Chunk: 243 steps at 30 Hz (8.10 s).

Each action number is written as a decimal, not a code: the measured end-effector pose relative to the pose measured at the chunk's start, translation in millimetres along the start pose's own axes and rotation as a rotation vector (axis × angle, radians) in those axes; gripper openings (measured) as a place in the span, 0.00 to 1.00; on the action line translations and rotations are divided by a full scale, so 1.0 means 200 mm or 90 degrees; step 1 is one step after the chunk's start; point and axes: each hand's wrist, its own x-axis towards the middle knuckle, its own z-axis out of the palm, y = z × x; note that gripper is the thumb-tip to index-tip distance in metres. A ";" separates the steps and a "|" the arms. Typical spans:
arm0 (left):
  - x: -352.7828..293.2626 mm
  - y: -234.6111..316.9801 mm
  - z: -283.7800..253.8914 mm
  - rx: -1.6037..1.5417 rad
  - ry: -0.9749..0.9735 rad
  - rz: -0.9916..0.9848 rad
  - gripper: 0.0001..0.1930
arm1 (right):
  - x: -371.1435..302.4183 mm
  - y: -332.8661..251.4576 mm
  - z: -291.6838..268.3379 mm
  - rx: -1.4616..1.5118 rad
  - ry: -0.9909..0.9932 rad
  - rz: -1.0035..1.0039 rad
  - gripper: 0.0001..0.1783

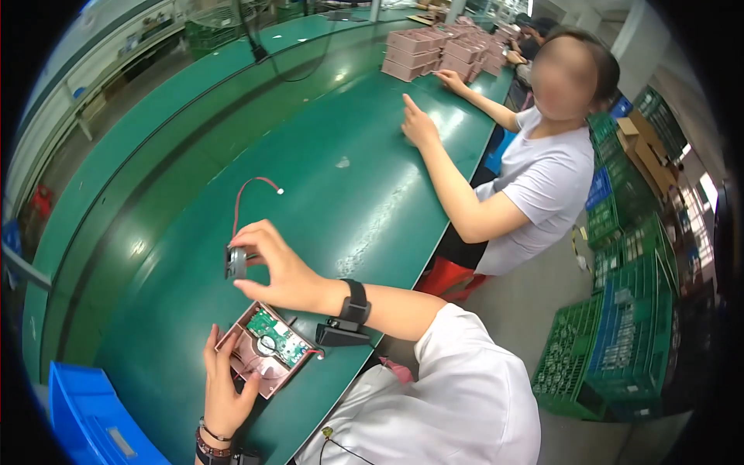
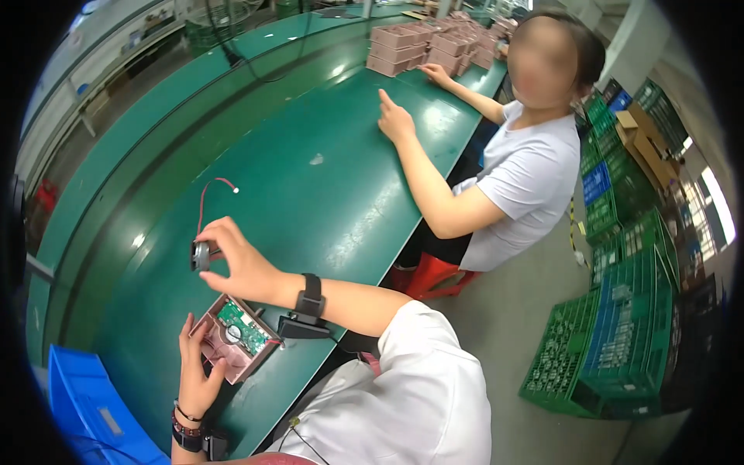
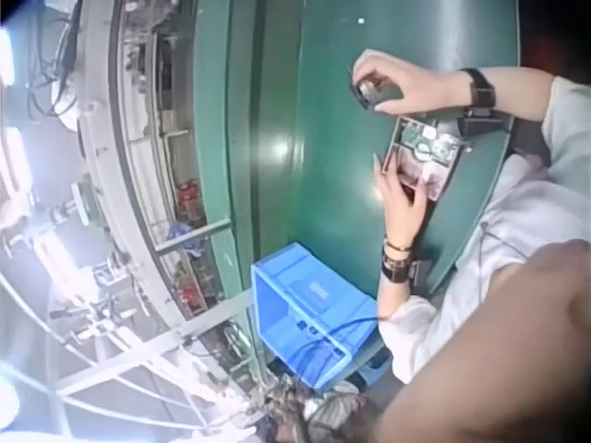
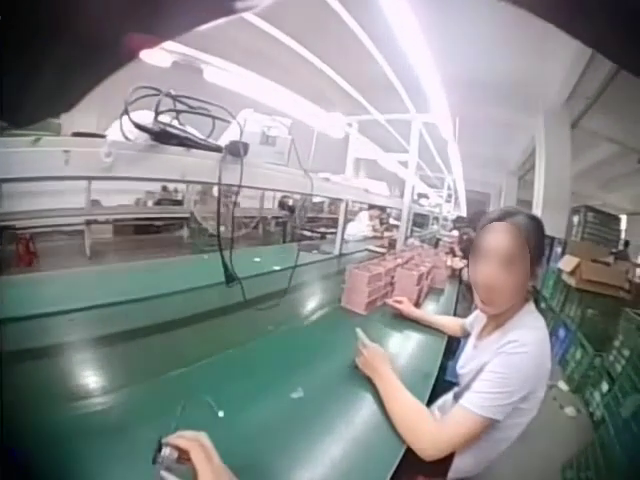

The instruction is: The person picks up a speaker from a blue bin and places it into a pink housing. They then connect the speaker's wires to the circuit board inside the housing and set the completed assembly aside, repeating the process for several units.

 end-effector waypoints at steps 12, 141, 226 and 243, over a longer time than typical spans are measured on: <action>-0.03 0.20 0.05 0.210 -0.070 0.206 0.21 | -0.02 -0.18 -0.07 -0.176 -0.188 -0.078 0.25; 0.35 0.03 -0.01 0.197 0.316 0.247 0.05 | 0.02 -0.15 -0.07 -0.338 -0.205 -0.161 0.11; 0.38 -0.18 0.14 -0.261 0.038 0.179 0.23 | 0.02 -0.15 -0.10 -0.292 -0.510 0.094 0.11; 0.32 -0.08 -0.02 0.125 0.154 0.380 0.08 | 0.06 -0.16 -0.03 -0.481 -0.566 0.072 0.07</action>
